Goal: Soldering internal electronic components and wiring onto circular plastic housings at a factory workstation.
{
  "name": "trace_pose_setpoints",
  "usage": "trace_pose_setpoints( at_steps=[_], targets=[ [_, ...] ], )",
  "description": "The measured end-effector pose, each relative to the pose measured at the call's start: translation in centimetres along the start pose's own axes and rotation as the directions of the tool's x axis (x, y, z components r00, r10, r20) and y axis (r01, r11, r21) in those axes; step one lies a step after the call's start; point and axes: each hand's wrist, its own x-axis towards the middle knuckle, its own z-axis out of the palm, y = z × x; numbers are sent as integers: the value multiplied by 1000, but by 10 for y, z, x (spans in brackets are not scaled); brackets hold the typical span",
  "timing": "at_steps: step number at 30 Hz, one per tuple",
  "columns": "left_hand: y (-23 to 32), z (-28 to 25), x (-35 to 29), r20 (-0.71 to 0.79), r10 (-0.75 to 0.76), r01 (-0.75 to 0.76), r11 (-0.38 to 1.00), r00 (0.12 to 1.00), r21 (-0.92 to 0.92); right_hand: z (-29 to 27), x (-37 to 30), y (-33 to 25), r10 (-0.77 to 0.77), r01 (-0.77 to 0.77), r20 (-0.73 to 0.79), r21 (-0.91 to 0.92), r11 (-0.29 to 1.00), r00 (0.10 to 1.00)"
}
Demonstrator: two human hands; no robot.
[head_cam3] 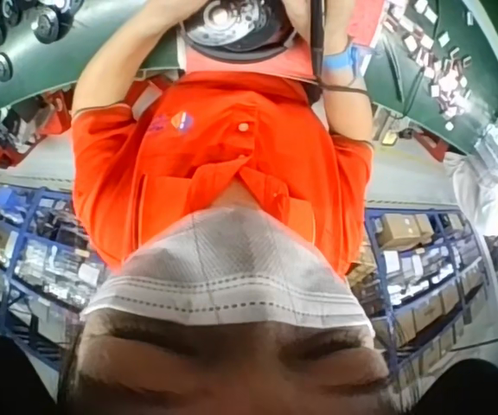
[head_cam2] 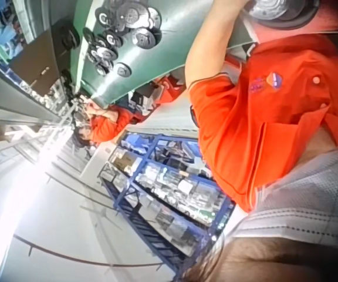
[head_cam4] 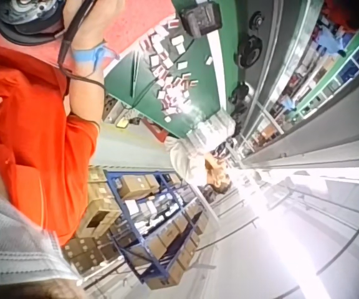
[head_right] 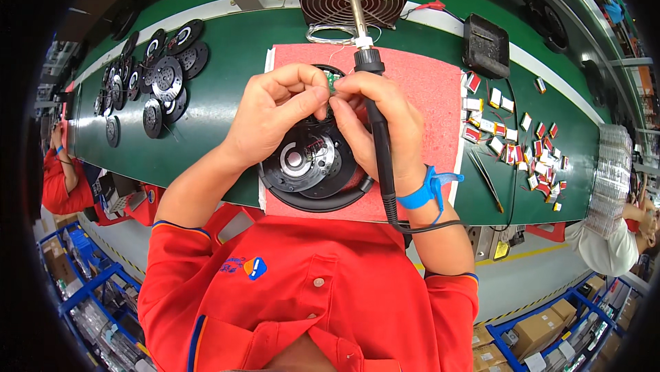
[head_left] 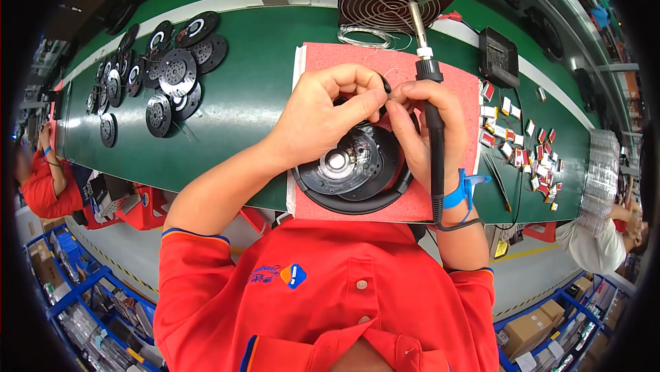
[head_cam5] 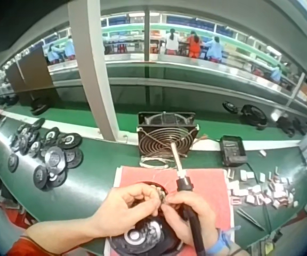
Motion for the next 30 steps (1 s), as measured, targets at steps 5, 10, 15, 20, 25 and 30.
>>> trace_pose_setpoints(
  at_steps=[5,10,15,20,25,30],
  targets=[
    [-4,0,-1,-3,35,-35,999,999,24,0,-1,0,38,-38,-7,41,998,999],
    [-5,5,-4,-5,59,-58,998,998,30,2,-4,4,88,-70,-130,138,988,988],
    [-6,0,-5,35,244,-241,909,969,340,-2,-7,1,58,-52,-67,87,995,996],
    [-2,2,-7,-6,243,-228,918,970,325,-1,-6,-4,24,-24,-2,-15,1000,1000],
    [-9,-1,-5,-38,120,-113,983,992,147,6,1,-11,-44,40,-32,-97,994,999],
    [3,-4,-7,-36,67,-62,991,997,123,7,-5,-10,-49,40,-92,-97,994,995]
  ],
)
